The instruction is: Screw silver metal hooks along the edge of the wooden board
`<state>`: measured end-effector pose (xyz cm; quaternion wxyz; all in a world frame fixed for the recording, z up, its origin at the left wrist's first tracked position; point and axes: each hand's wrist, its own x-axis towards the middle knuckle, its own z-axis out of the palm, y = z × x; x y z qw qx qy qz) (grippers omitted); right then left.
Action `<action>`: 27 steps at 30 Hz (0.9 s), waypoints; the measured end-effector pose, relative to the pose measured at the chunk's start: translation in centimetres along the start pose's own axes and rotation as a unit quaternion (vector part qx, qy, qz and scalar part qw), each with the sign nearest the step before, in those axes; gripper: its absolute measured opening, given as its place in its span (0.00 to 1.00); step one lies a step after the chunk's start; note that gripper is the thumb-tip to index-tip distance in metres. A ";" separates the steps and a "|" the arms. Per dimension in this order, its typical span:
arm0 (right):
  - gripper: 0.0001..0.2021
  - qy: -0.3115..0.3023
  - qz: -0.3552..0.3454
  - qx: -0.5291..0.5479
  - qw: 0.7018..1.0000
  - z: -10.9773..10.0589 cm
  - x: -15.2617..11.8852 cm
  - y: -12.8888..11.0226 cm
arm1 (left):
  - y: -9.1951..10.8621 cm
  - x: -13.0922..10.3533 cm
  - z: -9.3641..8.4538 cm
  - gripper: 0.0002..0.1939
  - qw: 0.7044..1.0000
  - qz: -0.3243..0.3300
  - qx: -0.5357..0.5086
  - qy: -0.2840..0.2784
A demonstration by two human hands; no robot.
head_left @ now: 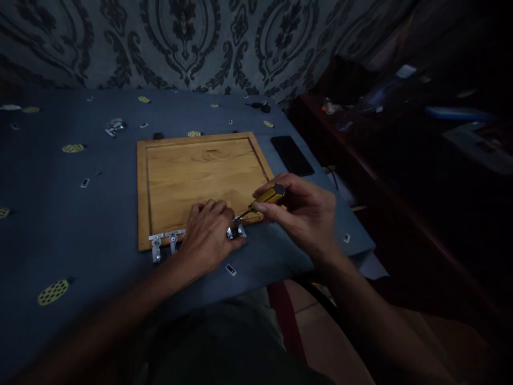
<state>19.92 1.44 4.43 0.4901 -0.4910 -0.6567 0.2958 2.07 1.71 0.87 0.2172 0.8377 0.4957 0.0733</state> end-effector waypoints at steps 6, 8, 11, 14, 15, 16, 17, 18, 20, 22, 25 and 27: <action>0.14 -0.015 0.019 0.015 1.000 -0.2 0.0 0.0 | 0.2 0.0 -0.2 0.18 1.000 0.002 0.006 -0.007; 0.13 -0.034 0.007 0.009 0.999 -0.6 0.1 0.0 | 0.2 0.1 -0.2 0.18 1.000 0.002 0.006 -0.003; 0.11 -0.062 -0.018 -0.001 0.998 -1.1 0.1 0.0 | 0.1 0.0 0.0 0.18 1.000 -0.001 0.006 0.007; 0.11 -0.048 -0.029 -0.015 0.998 -1.1 0.0 0.1 | 0.0 0.0 0.1 0.18 1.000 0.006 0.001 0.016; 0.11 -0.037 -0.030 -0.019 0.999 -1.0 -0.1 0.2 | 0.0 0.0 0.2 0.18 1.000 0.008 -0.001 0.016; 0.12 -0.027 -0.029 -0.017 0.999 -0.9 -0.2 0.3 | 0.0 0.0 0.2 0.18 1.000 0.008 -0.002 0.014; 0.12 -0.018 -0.027 -0.012 0.999 -0.7 -0.2 0.4 | 0.0 0.0 0.1 0.17 1.000 0.007 -0.003 0.011; 0.12 -0.013 -0.024 -0.005 1.000 -0.5 -0.3 0.5 | 0.0 0.0 0.1 0.17 1.000 0.006 -0.003 0.009; 0.13 -0.010 -0.015 0.006 1.000 -0.3 -0.3 0.6 | 0.1 0.0 0.1 0.17 1.000 0.007 0.000 0.007; 0.12 -0.013 -0.013 0.009 1.000 -0.4 -0.3 0.7 | 0.0 0.0 0.1 0.17 1.000 0.011 0.000 0.006; 0.09 -0.027 -0.017 -0.007 0.999 -0.7 -0.2 0.7 | 0.0 0.0 0.1 0.16 1.000 0.014 -0.004 0.013; 0.08 -0.029 -0.018 -0.017 0.999 -0.9 -0.1 0.7 | -0.1 -0.1 0.1 0.16 1.000 0.013 -0.005 0.012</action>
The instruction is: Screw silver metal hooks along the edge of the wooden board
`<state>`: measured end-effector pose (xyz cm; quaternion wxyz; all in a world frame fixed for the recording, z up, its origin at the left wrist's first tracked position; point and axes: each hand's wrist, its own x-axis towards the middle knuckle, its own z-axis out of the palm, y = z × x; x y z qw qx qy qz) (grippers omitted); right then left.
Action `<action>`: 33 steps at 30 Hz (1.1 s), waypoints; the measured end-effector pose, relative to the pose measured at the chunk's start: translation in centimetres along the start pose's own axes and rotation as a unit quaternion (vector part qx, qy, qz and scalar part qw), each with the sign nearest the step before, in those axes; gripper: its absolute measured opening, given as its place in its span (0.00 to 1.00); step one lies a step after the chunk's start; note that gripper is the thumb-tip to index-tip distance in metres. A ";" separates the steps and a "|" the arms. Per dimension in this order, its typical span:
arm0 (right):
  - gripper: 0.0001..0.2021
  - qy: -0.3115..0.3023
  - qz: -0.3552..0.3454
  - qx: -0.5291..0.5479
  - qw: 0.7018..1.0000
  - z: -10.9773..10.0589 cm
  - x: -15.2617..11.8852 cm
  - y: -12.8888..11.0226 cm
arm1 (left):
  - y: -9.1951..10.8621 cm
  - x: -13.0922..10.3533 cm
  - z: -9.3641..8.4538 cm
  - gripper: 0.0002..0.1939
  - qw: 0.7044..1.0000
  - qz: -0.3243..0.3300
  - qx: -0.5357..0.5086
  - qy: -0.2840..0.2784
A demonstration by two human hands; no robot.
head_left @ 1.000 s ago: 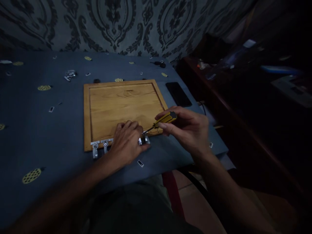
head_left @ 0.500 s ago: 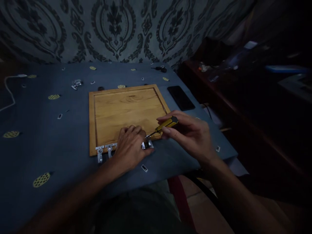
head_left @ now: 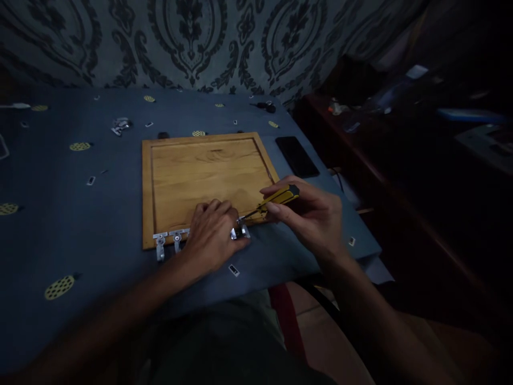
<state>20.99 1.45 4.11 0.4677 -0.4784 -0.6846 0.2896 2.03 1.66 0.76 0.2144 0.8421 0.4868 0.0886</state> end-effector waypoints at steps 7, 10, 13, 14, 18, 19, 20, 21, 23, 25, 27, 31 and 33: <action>0.18 0.064 -0.026 -0.052 0.996 1.1 0.0 0.3 | 0.0 0.1 0.1 0.17 1.000 0.002 0.007 0.000; 0.19 0.062 -0.043 -0.062 0.995 1.3 0.0 0.2 | 0.0 0.1 0.1 0.17 1.000 -0.003 0.005 -0.008; 0.15 0.030 -0.045 -0.066 0.996 0.8 -0.1 -0.1 | 0.1 0.1 0.0 0.16 1.000 -0.003 -0.005 -0.013; 0.13 0.018 -0.047 -0.066 0.997 0.6 -0.1 -0.2 | 0.1 0.1 0.1 0.16 1.000 -0.002 -0.005 -0.010; 0.12 0.007 -0.074 -0.084 0.994 0.4 -0.4 -0.1 | 0.0 0.1 0.3 0.16 1.000 0.000 0.004 0.002; 0.12 0.019 -0.084 -0.096 0.992 0.5 -0.5 0.1 | 0.0 0.1 0.3 0.16 1.000 -0.001 0.005 0.001; 0.13 0.037 -0.096 -0.105 0.989 0.7 -0.6 0.4 | 0.0 0.1 0.2 0.16 1.000 -0.001 0.005 0.000; 0.13 0.061 -0.103 -0.109 0.987 1.0 -0.8 0.7 | 0.0 0.1 0.2 0.16 1.000 -0.001 0.004 -0.002; 0.10 0.139 -0.108 -0.086 0.981 1.3 -1.0 1.3 | 0.0 0.1 0.0 0.16 1.000 -0.001 0.002 -0.005; 0.06 0.262 -0.103 -0.025 0.959 1.3 -1.1 1.6 | 0.1 0.1 -0.2 0.16 1.000 -0.002 0.002 -0.015; 0.09 0.350 -0.120 0.022 0.929 0.8 -1.1 1.5 | 0.1 0.1 -0.3 0.16 1.000 -0.008 0.003 -0.023; 0.12 0.220 -0.022 0.075 0.972 -0.4 -1.7 1.2 | 0.1 0.1 -0.3 0.16 1.000 -0.010 0.004 -0.013; 0.13 0.071 0.074 0.082 0.991 -0.4 -2.4 1.5 | 0.2 0.1 -0.3 0.16 1.000 -0.009 0.008 -0.013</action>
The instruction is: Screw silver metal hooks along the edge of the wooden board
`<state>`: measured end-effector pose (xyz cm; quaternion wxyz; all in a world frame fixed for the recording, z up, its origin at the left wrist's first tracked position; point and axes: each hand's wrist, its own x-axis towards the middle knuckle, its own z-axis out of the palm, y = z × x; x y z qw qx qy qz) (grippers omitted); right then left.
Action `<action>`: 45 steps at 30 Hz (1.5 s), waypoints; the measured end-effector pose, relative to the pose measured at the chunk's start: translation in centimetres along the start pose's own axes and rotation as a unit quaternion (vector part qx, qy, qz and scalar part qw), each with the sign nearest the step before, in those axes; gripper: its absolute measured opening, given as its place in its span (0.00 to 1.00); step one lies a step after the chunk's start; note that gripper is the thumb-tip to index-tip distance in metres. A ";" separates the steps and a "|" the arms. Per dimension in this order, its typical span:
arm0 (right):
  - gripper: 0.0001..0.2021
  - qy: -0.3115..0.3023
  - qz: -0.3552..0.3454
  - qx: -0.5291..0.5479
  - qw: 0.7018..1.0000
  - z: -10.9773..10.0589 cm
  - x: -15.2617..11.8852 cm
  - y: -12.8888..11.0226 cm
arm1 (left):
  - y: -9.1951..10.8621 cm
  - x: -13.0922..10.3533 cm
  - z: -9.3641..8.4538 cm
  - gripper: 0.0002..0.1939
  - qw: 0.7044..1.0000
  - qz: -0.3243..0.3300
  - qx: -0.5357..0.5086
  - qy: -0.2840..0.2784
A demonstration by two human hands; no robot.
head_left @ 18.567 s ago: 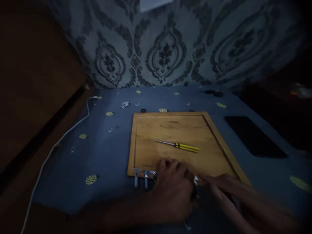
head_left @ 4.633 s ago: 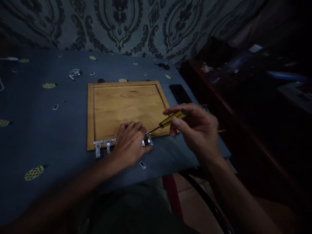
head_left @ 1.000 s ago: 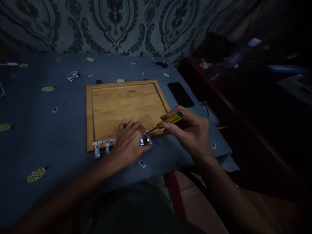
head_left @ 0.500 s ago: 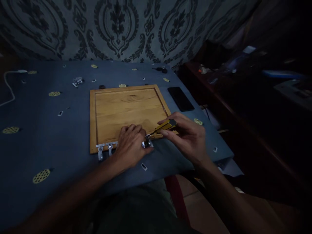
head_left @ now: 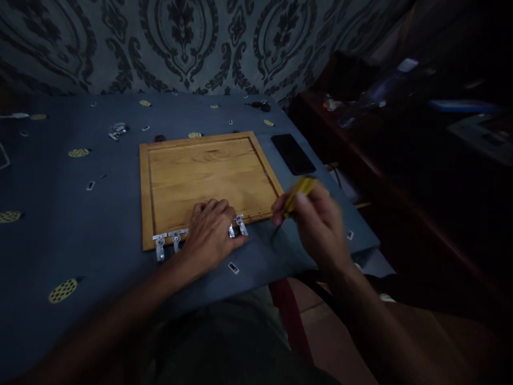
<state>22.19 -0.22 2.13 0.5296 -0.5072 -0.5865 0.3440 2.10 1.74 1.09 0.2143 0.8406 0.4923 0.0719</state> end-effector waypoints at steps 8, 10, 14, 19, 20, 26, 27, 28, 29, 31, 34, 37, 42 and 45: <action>0.18 -0.226 0.032 -0.196 0.954 0.8 -2.1 2.8 | 0.3 0.2 -0.1 0.17 1.000 -0.009 0.010 -0.014; 0.21 -0.233 0.032 -0.200 0.951 0.7 -2.4 3.2 | 0.3 0.2 -0.1 0.17 1.000 -0.007 0.005 -0.017; 0.24 -0.240 0.027 -0.209 0.948 0.4 -2.8 3.6 | 0.2 0.2 -0.1 0.16 1.000 -0.001 0.006 -0.010; 0.23 -0.256 0.028 -0.217 0.942 0.4 -2.8 3.5 | 0.1 0.2 0.0 0.16 1.000 0.005 0.015 -0.012; 0.23 -0.259 0.029 -0.214 0.941 0.4 -2.7 3.4 | 0.1 0.2 0.0 0.15 1.000 0.007 0.015 -0.011; 0.22 -0.274 0.047 -0.190 0.942 0.5 -2.1 2.5 | 0.0 0.1 0.2 0.15 1.000 0.009 0.011 0.001; 0.22 -0.277 0.050 -0.194 0.940 0.4 -2.1 2.4 | 0.0 0.1 0.2 0.15 1.000 0.010 0.012 0.003; 0.22 -0.283 0.054 -0.200 0.936 0.4 -2.1 2.3 | 0.1 0.1 0.3 0.15 1.000 0.011 0.014 0.005; 0.22 -0.289 0.056 -0.206 0.933 0.4 -2.1 2.2 | 0.1 0.1 0.2 0.14 1.000 0.010 0.017 0.003; 0.22 -0.298 0.058 -0.217 0.928 0.4 -2.1 2.2 | 0.2 0.0 0.1 0.14 1.000 0.007 0.027 -0.005; 0.23 -0.298 0.054 -0.238 0.923 0.5 -2.3 2.3 | 0.0 -0.3 -0.4 0.16 1.000 0.014 0.026 -0.009; 0.24 -0.297 0.048 -0.276 0.913 0.5 -2.4 2.5 | -0.7 -1.1 -1.3 0.21 1.000 0.028 0.013 0.002; 0.25 -0.298 0.034 -0.302 0.905 0.4 -2.4 2.7 | -2.0 -2.3 -1.9 0.17 0.998 0.059 0.008 0.011; 0.25 -0.307 0.034 -0.288 0.906 0.3 -2.3 2.5 | -2.1 -2.6 -1.5 0.19 0.997 0.076 0.003 0.011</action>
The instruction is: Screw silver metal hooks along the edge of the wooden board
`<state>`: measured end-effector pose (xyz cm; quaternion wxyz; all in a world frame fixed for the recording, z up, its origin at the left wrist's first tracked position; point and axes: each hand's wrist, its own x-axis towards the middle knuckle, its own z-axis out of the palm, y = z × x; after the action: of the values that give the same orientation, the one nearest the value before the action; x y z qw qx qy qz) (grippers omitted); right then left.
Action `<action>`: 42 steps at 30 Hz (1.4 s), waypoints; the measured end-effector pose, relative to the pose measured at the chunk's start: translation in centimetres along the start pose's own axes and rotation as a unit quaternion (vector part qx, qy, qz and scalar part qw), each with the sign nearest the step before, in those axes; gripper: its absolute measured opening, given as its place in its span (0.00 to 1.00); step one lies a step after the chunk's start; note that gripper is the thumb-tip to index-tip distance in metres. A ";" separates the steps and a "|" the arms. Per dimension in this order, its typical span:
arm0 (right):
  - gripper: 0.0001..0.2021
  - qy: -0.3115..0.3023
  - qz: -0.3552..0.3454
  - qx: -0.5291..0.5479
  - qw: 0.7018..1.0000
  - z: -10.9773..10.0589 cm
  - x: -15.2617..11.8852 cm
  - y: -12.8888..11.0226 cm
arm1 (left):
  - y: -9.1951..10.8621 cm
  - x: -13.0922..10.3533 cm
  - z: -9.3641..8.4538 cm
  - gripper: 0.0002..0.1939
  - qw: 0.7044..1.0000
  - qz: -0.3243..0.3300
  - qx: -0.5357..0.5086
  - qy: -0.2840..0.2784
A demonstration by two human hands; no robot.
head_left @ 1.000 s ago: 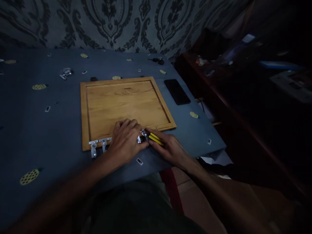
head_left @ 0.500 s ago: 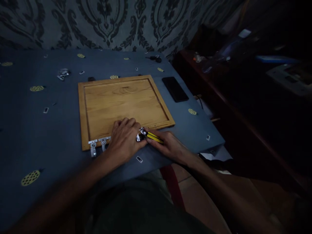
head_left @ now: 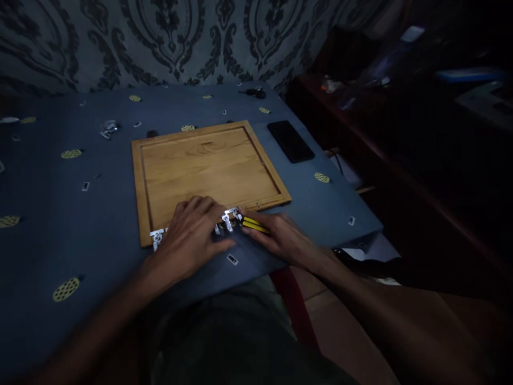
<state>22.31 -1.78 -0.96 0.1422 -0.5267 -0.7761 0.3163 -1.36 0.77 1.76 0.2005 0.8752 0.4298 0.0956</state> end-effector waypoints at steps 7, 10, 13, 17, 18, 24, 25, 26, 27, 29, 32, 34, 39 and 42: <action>0.23 0.018 -0.009 0.004 1.000 0.1 0.0 -0.1 | 0.9 0.4 1.2 0.21 0.999 -0.009 0.032 0.026; 0.22 0.019 -0.004 0.001 1.000 0.2 0.1 0.0 | 1.2 0.7 1.5 0.20 0.998 -0.010 0.049 0.036; 0.22 0.013 0.003 -0.008 1.000 0.2 0.2 0.1 | 1.4 0.9 1.7 0.19 0.998 -0.007 0.059 0.035; 0.23 0.011 0.000 -0.007 1.000 0.1 0.2 -0.1 | 1.5 1.1 1.8 0.17 0.997 -0.011 0.068 0.023; 0.24 0.009 -0.002 -0.001 1.000 0.0 0.2 -0.2 | 1.6 1.2 1.8 0.17 0.997 -0.011 0.071 0.022; 0.24 -0.005 -0.020 0.079 0.997 -0.6 0.2 -0.6 | 2.0 1.6 2.0 0.15 0.994 -0.014 0.100 0.038; 0.24 -0.005 -0.023 0.091 0.996 -0.7 0.3 -0.5 | 2.0 1.6 2.1 0.15 0.994 -0.016 0.103 0.040; 0.24 -0.005 -0.024 0.101 0.995 -0.6 0.3 -0.5 | 2.1 1.7 2.2 0.15 0.993 -0.018 0.106 0.043; 0.24 -0.004 -0.027 0.109 0.994 -0.6 0.3 -0.4 | 2.1 1.7 2.2 0.14 0.993 -0.019 0.108 0.045; 0.23 0.001 -0.030 0.121 0.992 -0.5 0.3 -0.3 | 2.2 1.8 2.3 0.14 0.993 -0.021 0.108 0.044; 0.23 0.003 -0.033 0.125 0.992 -0.4 0.4 -0.3 | 2.3 1.8 2.3 0.14 0.994 -0.034 0.096 0.036; 0.23 0.002 -0.027 0.118 0.993 -0.4 0.3 -0.2 | 2.4 1.8 2.3 0.15 0.995 -0.053 0.083 0.024; 0.24 0.007 -0.020 0.099 0.995 -0.3 0.2 0.0 | 2.4 1.8 2.2 0.15 0.996 -0.054 0.062 0.021; 0.25 0.005 -0.012 0.086 0.996 -0.2 0.1 0.0 | 2.2 1.9 2.1 0.15 0.997 -0.057 0.049 0.011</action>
<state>22.42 -1.62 -0.83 0.1948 -0.5050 -0.7515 0.3772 2.09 0.47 0.83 0.1571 0.8571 0.4853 0.0727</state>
